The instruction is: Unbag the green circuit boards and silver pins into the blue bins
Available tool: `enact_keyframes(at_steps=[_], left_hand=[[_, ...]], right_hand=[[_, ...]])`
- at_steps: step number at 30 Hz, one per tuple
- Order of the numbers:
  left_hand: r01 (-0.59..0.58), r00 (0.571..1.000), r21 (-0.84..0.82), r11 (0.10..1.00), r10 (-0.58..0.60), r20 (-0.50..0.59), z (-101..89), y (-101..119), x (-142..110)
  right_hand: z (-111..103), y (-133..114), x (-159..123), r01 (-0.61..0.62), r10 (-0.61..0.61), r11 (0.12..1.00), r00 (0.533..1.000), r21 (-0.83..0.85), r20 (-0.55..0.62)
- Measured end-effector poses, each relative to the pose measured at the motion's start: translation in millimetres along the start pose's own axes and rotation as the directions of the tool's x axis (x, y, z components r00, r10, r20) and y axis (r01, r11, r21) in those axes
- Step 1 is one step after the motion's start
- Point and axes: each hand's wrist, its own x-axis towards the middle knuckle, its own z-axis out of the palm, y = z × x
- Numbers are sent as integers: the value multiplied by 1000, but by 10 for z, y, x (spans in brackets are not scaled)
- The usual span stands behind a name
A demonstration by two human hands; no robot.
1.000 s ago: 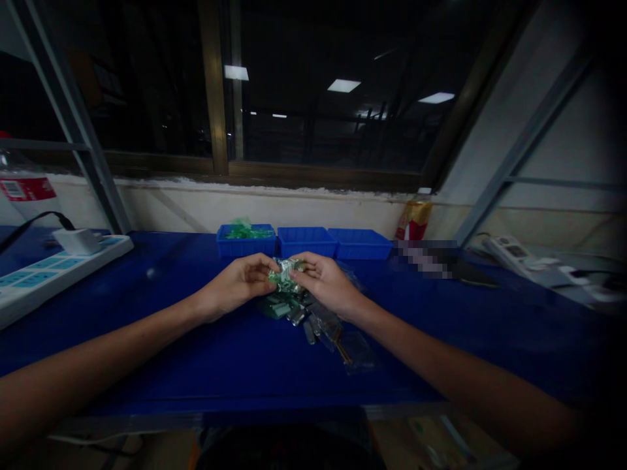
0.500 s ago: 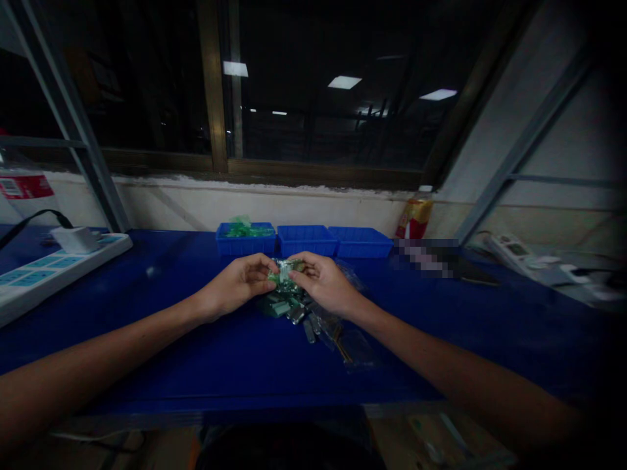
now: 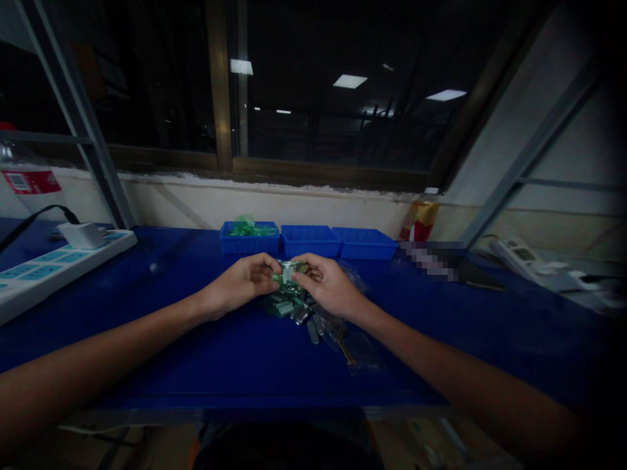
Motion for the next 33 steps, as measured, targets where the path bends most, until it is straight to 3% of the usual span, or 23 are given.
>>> enact_keyframes(at_steps=[15, 23, 33], left_hand=[[40, 997, 11, 999, -39, -63, -14, -70, 12], [52, 997, 187, 981, -62, 53, -18, -112, 36], [82, 997, 146, 986, -80, -17, -6, -45, 21]], right_hand=[[-19, 7, 1, 19, -19, 999, 1000, -47, -11], [-37, -40, -4, 87, -93, 993, 993, -80, -70], [-30, -55, -24, 95, -106, 987, 991, -132, -78]])
